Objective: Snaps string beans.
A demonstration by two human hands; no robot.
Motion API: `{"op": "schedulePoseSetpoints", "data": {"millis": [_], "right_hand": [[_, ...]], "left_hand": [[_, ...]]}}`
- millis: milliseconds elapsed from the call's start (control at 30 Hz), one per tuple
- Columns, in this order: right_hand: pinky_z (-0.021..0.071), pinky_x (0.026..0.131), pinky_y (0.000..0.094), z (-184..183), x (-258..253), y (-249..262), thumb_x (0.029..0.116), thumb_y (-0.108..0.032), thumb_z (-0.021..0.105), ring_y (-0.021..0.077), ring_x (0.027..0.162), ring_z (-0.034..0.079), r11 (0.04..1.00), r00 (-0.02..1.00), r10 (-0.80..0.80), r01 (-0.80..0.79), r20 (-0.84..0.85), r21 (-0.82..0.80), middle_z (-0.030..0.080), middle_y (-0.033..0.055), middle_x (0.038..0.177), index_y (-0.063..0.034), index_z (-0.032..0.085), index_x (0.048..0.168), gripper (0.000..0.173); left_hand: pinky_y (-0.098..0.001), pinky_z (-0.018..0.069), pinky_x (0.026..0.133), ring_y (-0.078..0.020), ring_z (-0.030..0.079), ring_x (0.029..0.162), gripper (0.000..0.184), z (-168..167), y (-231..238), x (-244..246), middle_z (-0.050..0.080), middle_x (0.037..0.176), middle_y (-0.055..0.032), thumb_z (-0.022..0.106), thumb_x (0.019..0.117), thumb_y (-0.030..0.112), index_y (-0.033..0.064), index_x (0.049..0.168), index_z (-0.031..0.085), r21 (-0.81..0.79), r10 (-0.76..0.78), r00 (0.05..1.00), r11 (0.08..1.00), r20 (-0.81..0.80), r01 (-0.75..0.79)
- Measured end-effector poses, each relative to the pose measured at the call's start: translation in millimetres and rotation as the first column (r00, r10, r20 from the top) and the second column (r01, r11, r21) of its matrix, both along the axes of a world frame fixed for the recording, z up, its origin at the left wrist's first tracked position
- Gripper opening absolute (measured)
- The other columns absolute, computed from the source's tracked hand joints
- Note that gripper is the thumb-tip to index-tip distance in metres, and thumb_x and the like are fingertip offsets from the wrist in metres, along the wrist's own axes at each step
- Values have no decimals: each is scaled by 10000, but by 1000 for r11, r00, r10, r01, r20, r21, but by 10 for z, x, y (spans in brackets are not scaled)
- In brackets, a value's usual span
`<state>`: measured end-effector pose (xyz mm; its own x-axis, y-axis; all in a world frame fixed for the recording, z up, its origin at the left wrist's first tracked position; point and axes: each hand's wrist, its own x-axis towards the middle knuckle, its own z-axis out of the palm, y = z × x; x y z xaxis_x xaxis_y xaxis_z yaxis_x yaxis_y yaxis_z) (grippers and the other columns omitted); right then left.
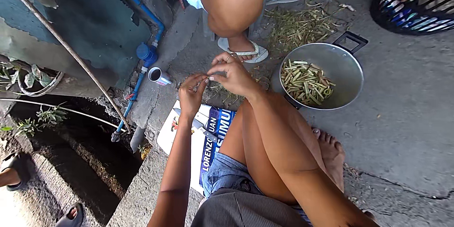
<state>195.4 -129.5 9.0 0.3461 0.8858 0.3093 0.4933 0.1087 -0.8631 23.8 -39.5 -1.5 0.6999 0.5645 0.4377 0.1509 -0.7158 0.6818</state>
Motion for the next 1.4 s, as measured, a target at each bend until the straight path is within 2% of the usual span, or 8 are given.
{"op": "schedulePoseSetpoints", "data": {"millis": [300, 533, 733, 867, 1033, 1233, 1300, 1400], "right_hand": [[432, 1005, 495, -35, -27, 15, 935, -101, 669, 327, 1159, 552, 1000, 1000, 3, -3, -15, 3, 644, 163, 1181, -40, 782, 949, 129], [527, 881, 304, -93, -80, 59, 924, -28, 644, 157, 1055, 619, 998, 869, 48, -57, -492, -4, 657, 147, 1140, 26, 714, 928, 89], [437, 710, 231, -70, -217, 119, 967, -2, 606, 36, 728, 534, 993, 664, -4, -85, -748, -81, 636, -4, 793, -4, 704, 925, 106], [479, 786, 294, -143, -287, 184, 965, -2, 617, 81, 791, 563, 985, 648, -36, -105, -761, -136, 638, 42, 840, 25, 697, 946, 86], [483, 809, 328, -175, -242, 249, 972, -30, 638, 110, 845, 573, 964, 706, -117, -88, -699, -250, 664, 95, 931, 53, 704, 1022, 117], [517, 811, 543, -416, -53, 123, 982, -143, 658, 306, 884, 637, 921, 886, -208, 35, -414, -388, 679, 219, 966, 60, 707, 1040, 217], [491, 844, 566, -487, 51, 173, 963, -113, 655, 345, 915, 623, 907, 922, -237, 96, -307, -411, 665, 260, 975, 91, 703, 1002, 213], [427, 973, 676, -539, 255, 259, 951, -84, 665, 493, 1117, 594, 857, 936, -296, 173, -190, -485, 629, 375, 1147, 138, 694, 1067, 252]], "left_hand": [[-385, 503, 1036, -237, 674, 1156, 165, 54, -38, 19, 733, 1190, -124, 660, 989, 91, 1, 1073, 770, 210, 69, 996, 976, -48, -57], [-357, 500, 1033, -232, 664, 1157, 170, -19, -41, 34, 718, 1208, -145, 659, 990, 79, -14, 1079, 769, 194, 85, 995, 977, 42, -92], [-284, 520, 999, -140, 645, 1148, 158, -93, -64, 9, 675, 1236, -131, 665, 979, 55, -28, 1084, 749, -32, 101, 983, 995, 156, -97], [-273, 552, 907, -91, 644, 1058, 180, -101, -41, -10, 657, 1251, -57, 620, 1013, 95, 11, 1121, 737, -317, 151, 957, 946, 247, -68], [-187, 550, 818, -12, 653, 866, 180, 49, 54, -38, 707, 1024, 53, 550, 1056, 131, 108, 1095, 724, -728, 341, 889, 685, 305, -13], [-190, 548, 693, -24, 622, 736, 194, 89, 415, -376, 656, 888, 66, 433, 1080, 200, 195, 1058, 626, -830, 486, 764, 546, 425, 114], [-196, 546, 652, -49, 621, 694, 242, 187, 573, -577, 644, 833, 28, 357, 1098, 152, 145, 1037, 591, -838, 590, 647, 525, 483, 147], [-190, 551, 610, -54, 654, 673, 295, 396, 740, -1005, 680, 821, 17, 310, 1130, 217, 135, 1054, 582, -839, 719, 442, 509, 537, 191]]}}
